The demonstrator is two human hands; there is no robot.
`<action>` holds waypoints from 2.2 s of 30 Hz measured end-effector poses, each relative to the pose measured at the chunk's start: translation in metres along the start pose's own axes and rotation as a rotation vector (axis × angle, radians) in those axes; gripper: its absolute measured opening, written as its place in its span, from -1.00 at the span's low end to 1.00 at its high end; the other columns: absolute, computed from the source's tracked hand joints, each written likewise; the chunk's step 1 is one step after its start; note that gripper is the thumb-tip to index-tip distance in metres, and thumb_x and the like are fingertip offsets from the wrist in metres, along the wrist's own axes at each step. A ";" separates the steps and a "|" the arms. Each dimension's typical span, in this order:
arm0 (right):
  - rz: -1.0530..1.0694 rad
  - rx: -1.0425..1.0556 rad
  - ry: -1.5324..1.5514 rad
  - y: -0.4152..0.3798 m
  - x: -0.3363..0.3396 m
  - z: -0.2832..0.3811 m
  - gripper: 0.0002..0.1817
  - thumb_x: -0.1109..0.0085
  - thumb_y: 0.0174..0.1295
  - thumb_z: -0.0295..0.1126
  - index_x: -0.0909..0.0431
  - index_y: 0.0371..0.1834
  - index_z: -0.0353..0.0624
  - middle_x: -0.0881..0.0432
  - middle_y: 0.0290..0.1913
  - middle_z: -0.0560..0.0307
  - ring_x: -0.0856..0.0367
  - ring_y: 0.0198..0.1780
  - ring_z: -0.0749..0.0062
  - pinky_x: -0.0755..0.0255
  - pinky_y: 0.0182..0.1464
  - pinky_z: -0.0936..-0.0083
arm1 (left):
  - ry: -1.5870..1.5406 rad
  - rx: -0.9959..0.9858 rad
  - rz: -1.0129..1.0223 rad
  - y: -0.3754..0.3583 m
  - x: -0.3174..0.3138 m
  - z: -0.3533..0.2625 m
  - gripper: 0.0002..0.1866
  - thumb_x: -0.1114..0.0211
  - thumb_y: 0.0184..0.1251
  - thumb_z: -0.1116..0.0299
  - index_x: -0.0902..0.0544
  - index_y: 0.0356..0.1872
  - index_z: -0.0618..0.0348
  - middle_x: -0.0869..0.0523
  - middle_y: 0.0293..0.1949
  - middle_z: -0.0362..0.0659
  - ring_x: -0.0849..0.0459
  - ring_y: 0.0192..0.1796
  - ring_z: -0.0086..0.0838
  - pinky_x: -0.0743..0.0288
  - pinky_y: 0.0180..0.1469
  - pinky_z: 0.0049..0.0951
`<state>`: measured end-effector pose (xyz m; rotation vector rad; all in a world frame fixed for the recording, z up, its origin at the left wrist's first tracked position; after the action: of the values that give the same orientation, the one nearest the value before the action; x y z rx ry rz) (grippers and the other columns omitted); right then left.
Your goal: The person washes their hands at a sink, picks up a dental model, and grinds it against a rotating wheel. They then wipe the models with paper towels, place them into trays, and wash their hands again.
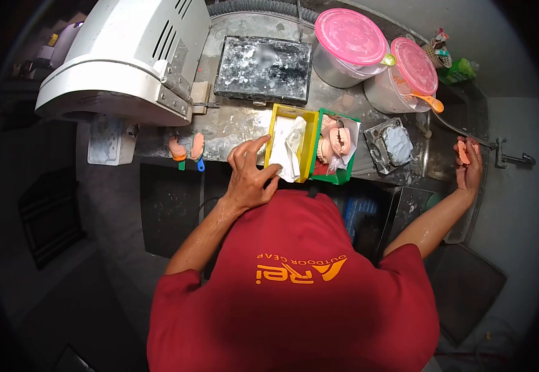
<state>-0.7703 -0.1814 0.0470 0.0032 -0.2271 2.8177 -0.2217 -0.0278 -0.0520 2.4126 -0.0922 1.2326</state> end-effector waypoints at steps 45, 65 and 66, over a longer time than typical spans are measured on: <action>1.204 0.355 -1.363 -0.173 -0.397 -0.115 -0.74 -0.51 0.03 -0.37 -0.75 -0.29 -0.33 -0.76 -0.23 -0.32 -0.81 -0.13 -0.17 -0.69 -0.03 0.07 | -0.206 0.257 -0.460 0.108 0.022 0.050 -0.66 -0.68 0.05 0.23 -0.78 -0.20 0.13 -0.60 -0.10 -0.08 -0.53 0.04 -0.23 -0.45 0.11 -0.23; 1.317 0.225 -1.285 -0.153 -0.403 -0.107 -0.72 -0.36 0.29 -0.30 -0.70 -0.36 -0.37 -0.73 -0.31 -0.34 -0.75 -0.19 -0.26 -0.60 -0.11 -0.03 | -0.621 0.450 -0.208 0.042 0.043 0.060 -0.84 -0.58 0.24 0.40 -0.75 -0.29 0.21 -0.55 -0.53 -0.34 -0.43 -0.45 -0.71 -0.29 -0.40 -0.58; 1.322 0.298 -1.225 -0.151 -0.402 -0.110 -0.72 -0.35 0.30 -0.29 -0.70 -0.36 -0.37 -0.73 -0.32 -0.31 -0.74 -0.21 -0.25 -0.59 -0.12 -0.02 | -0.622 0.454 -0.209 0.041 0.042 0.061 -0.83 -0.58 0.23 0.39 -0.75 -0.30 0.23 -0.54 -0.55 -0.31 -0.44 -0.47 -0.68 -0.31 -0.41 -0.54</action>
<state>-0.3390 -0.1470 -0.0486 2.4401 -0.0252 3.4344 -0.1602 -0.0836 -0.0360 3.0221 0.2800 0.4037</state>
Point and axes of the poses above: each hand's wrist, its own y-axis towards the middle knuckle, its own x-axis out of the back of the hand, z = x × y, the point moved 4 cm from there along y, towards the middle knuckle
